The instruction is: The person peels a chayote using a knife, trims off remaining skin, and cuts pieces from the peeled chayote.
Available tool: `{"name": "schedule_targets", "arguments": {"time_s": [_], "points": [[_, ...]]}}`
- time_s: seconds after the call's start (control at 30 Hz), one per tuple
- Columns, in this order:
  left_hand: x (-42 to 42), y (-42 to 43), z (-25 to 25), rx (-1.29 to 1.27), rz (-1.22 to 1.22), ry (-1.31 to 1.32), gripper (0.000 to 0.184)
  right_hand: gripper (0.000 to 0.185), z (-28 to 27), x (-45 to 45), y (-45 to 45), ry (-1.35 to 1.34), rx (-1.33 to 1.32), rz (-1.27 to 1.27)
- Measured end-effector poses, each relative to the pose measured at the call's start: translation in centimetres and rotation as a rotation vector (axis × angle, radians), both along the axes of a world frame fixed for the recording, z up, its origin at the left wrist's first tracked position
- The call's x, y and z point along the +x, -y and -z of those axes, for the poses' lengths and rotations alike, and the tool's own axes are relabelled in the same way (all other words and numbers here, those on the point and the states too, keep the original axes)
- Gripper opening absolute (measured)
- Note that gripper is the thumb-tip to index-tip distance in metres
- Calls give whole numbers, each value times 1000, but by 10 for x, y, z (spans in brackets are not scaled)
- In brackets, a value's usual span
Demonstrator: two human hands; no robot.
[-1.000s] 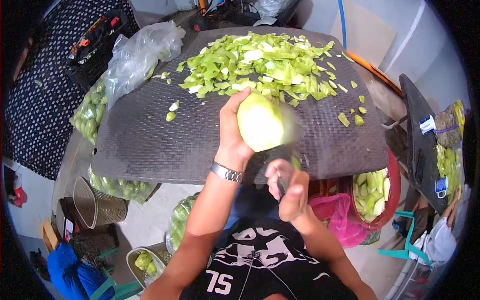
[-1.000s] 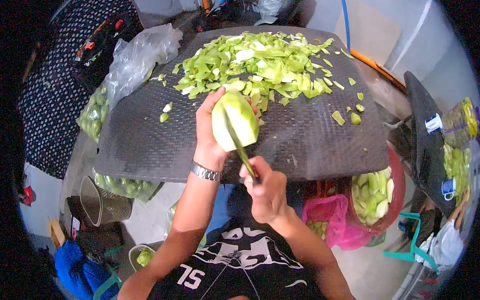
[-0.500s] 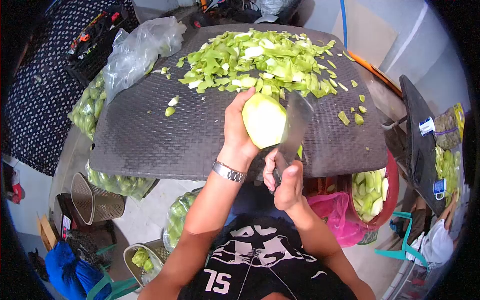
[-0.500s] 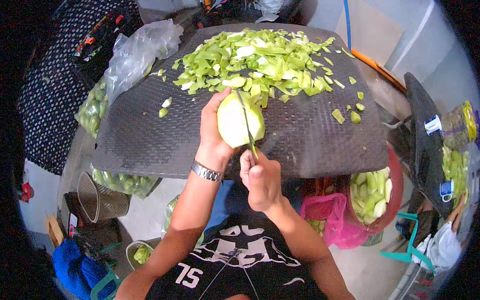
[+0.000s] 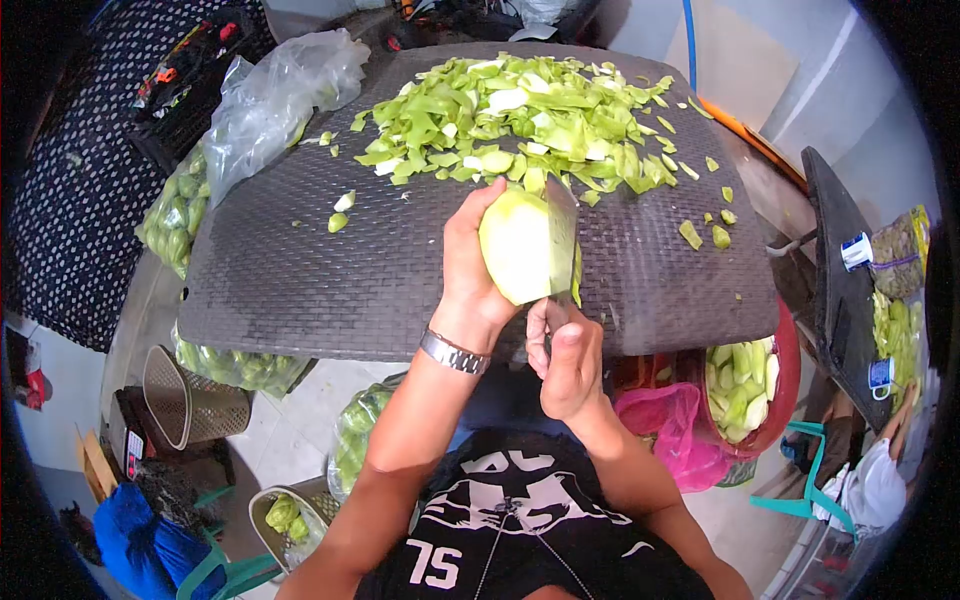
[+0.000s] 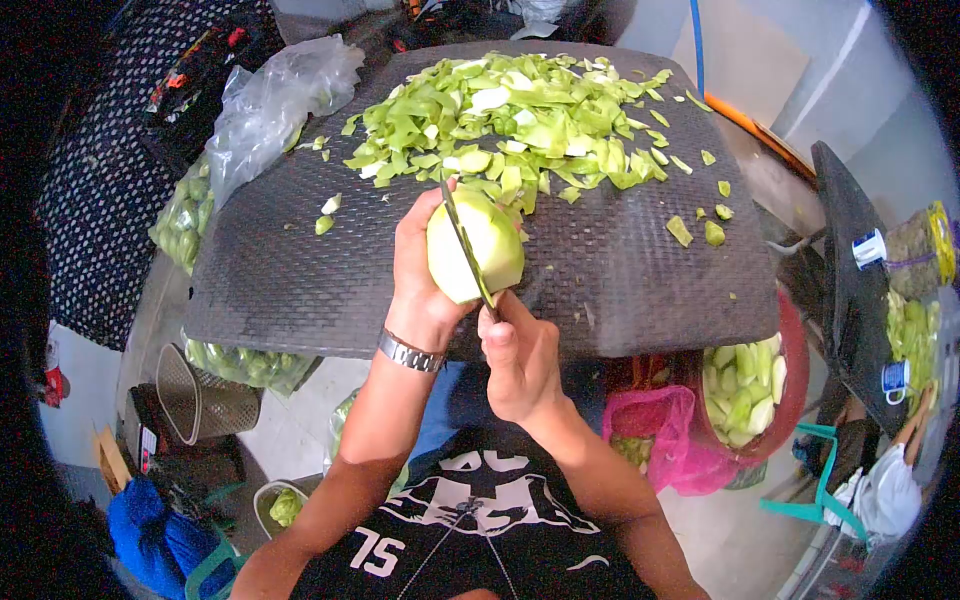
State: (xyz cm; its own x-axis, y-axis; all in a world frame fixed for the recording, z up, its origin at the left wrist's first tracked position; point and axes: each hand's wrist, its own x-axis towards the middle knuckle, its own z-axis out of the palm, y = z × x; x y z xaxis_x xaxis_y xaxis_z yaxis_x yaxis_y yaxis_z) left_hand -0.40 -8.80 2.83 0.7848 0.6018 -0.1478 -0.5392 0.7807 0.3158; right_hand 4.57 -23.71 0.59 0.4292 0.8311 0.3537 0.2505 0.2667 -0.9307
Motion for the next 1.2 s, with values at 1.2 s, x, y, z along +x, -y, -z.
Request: {"name": "schedule_targets", "arguments": {"time_s": [1.2], "points": [[-9,33,-15,410,-377,-131,38,65,4,19,29,25,-88,-98]]}}
